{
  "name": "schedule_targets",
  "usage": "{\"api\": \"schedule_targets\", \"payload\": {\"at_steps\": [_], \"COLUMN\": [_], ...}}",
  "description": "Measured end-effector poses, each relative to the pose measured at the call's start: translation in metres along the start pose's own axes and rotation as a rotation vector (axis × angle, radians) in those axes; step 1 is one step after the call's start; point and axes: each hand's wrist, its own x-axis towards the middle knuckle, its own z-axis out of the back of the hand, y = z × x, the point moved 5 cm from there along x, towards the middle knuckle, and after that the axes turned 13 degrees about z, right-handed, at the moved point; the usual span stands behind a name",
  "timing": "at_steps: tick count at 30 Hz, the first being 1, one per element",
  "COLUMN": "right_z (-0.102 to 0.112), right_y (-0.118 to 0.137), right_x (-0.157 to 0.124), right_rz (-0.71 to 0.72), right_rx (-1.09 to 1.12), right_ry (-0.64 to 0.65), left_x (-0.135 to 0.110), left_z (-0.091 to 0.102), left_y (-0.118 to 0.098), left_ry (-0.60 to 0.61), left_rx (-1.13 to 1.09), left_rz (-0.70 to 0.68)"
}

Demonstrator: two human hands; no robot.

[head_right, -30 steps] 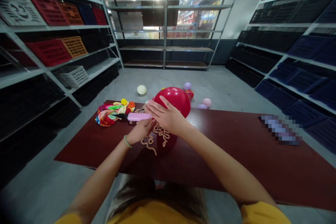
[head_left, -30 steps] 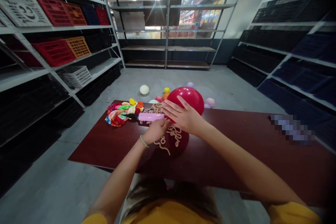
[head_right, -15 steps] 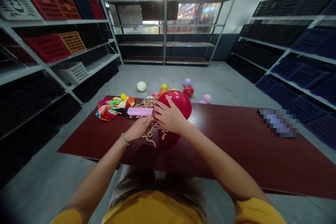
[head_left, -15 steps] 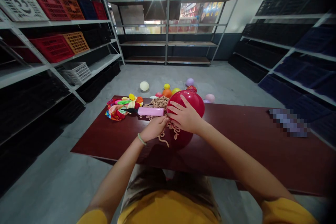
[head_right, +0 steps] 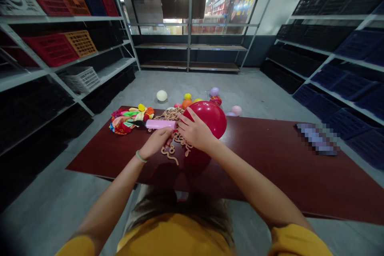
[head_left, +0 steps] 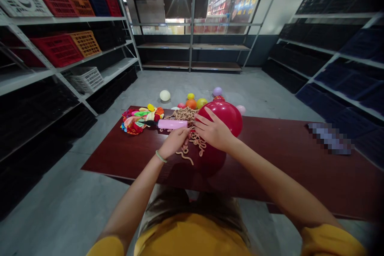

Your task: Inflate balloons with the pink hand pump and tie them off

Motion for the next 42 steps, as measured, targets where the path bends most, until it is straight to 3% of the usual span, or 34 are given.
{"api": "schedule_targets", "payload": {"at_steps": [6,13,17,22,26,36,42], "right_z": [0.023,0.043,0.045,0.041,0.039,0.035,0.037], "right_y": [-0.002,-0.001,0.001,0.005,0.008,0.010,0.010], "right_x": [0.003,0.003,0.005,0.007,0.009,0.009,0.009], "right_rz": [-0.032,-0.003,0.005,0.028,0.043,0.038,0.053], "right_rx": [-0.034,-0.243,-0.249,-0.245,-0.255,-0.194,-0.224], "right_ry": [0.054,0.118,0.123,0.086,0.085,0.115,0.116], "left_x": [0.002,-0.008,-0.014,-0.024,-0.027,-0.013,-0.016], "left_z": [-0.001,-0.003,-0.006,-0.011,-0.012,-0.005,0.006], "left_y": [-0.010,-0.027,-0.026,-0.022,-0.018,-0.007,-0.011], "left_ry": [0.047,0.041,0.044,0.187,0.197,-0.031,-0.063], "left_rx": [-0.295,-0.420,-0.456,-0.523,-0.554,-0.467,-0.146], "left_rz": [0.077,-0.012,-0.041,0.056,0.099,0.042,-0.094]}}
